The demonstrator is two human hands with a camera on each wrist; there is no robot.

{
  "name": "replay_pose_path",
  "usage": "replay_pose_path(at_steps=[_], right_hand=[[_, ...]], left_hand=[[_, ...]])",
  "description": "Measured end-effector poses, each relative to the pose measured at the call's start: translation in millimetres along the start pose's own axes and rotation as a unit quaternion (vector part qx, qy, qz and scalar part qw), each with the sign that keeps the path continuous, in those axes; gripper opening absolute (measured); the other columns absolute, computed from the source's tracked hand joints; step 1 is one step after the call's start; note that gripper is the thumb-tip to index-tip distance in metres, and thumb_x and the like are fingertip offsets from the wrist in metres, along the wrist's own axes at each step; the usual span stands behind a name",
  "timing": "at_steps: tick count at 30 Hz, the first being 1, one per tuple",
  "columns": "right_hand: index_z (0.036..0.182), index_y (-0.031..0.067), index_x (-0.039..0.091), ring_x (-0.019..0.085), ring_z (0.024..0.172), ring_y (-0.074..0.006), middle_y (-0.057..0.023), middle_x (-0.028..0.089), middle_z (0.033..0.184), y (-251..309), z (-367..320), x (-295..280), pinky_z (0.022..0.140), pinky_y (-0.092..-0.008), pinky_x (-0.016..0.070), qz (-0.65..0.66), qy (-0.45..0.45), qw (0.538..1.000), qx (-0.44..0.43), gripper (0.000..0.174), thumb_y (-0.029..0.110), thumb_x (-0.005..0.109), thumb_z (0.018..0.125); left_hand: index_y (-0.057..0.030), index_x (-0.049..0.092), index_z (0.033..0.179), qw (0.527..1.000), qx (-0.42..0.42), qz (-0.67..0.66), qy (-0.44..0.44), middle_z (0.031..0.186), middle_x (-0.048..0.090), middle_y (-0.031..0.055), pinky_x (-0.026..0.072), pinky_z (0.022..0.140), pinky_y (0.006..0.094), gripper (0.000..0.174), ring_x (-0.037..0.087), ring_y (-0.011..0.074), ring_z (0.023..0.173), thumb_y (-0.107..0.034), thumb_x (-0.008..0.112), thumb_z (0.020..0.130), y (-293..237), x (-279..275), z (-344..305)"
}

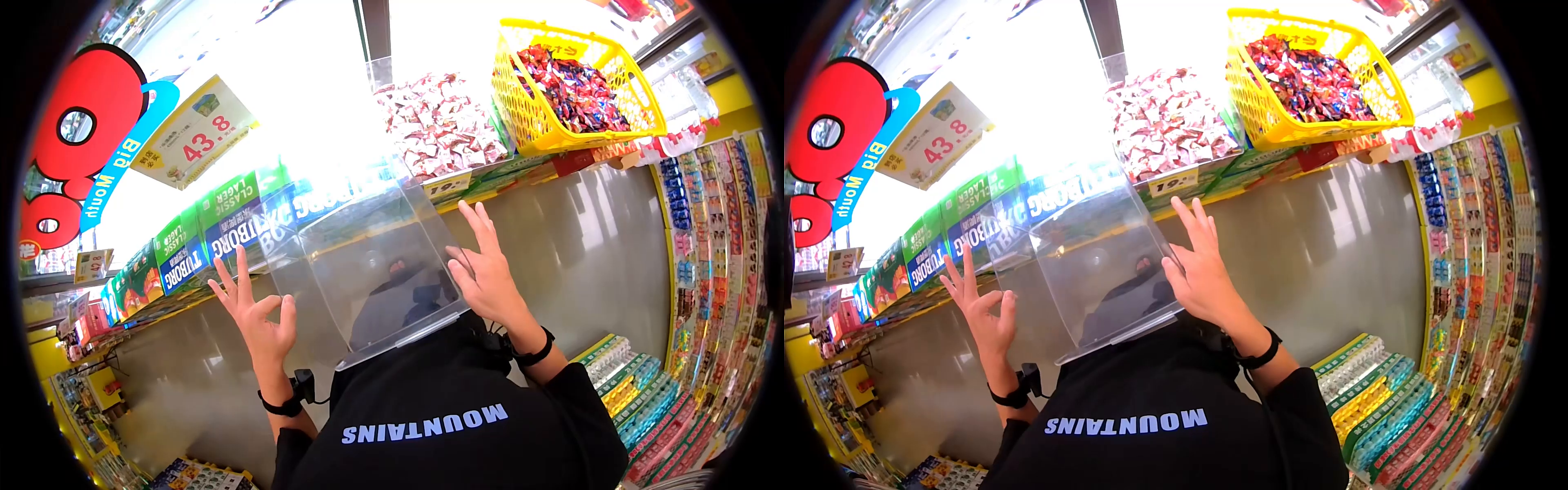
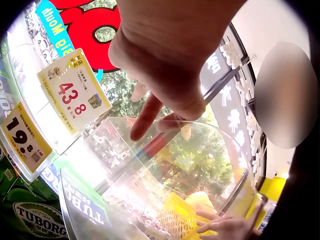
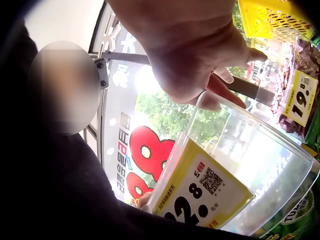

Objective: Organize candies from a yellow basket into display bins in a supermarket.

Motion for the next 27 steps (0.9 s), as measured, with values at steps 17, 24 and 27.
replay_pose_path(at_steps=[17, 24, 27], right_hand=[[0.112, -0.0057, 0.073, 0.023, 0.161, -0.0512, -0.0227, 0.036, 0.170, -1, -46, -38, 0.128, -0.0672, 0.0200, -0.006, 0.026, 0.998, -0.049, 0.023, 0.008, 0.070, 0.094], [0.111, -0.0065, 0.075, 0.025, 0.161, -0.0494, -0.0227, 0.038, 0.169, -9, -71, -61, 0.129, -0.0656, 0.0164, -0.028, -0.023, 0.999, 0.009, 0.024, 0.005, 0.071, 0.091], [0.105, -0.0071, 0.077, 0.024, 0.162, -0.0480, -0.0220, 0.039, 0.169, -16, -90, -78, 0.130, -0.0650, 0.0146, -0.050, -0.066, 0.996, 0.036, 0.020, 0.003, 0.070, 0.089]], left_hand=[[-0.0108, 0.070, 0.062, 0.998, 0.053, 0.003, -0.034, 0.169, 0.046, 0.0183, 0.0006, 0.130, 0.0671, 0.018, 0.019, 0.0464, 0.165, -0.022, 0.074, 0.075, -6, -3, 20], [-0.0139, 0.074, 0.064, 0.995, 0.097, -0.012, -0.037, 0.169, 0.046, 0.0192, -0.0003, 0.130, 0.0668, 0.012, 0.019, 0.0463, 0.165, -0.020, 0.075, 0.073, -48, 16, 47], [-0.0164, 0.079, 0.070, 0.992, 0.118, -0.045, -0.014, 0.170, 0.045, 0.0180, -0.0018, 0.130, 0.0664, 0.012, 0.019, 0.0455, 0.165, -0.024, 0.074, 0.078, -66, 41, 62]])
Point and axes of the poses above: each hand's wrist, its own z-axis towards the middle knuckle, its own x-axis out of the palm, y = z × x, the point moved 1 cm from there along z, towards the middle knuckle
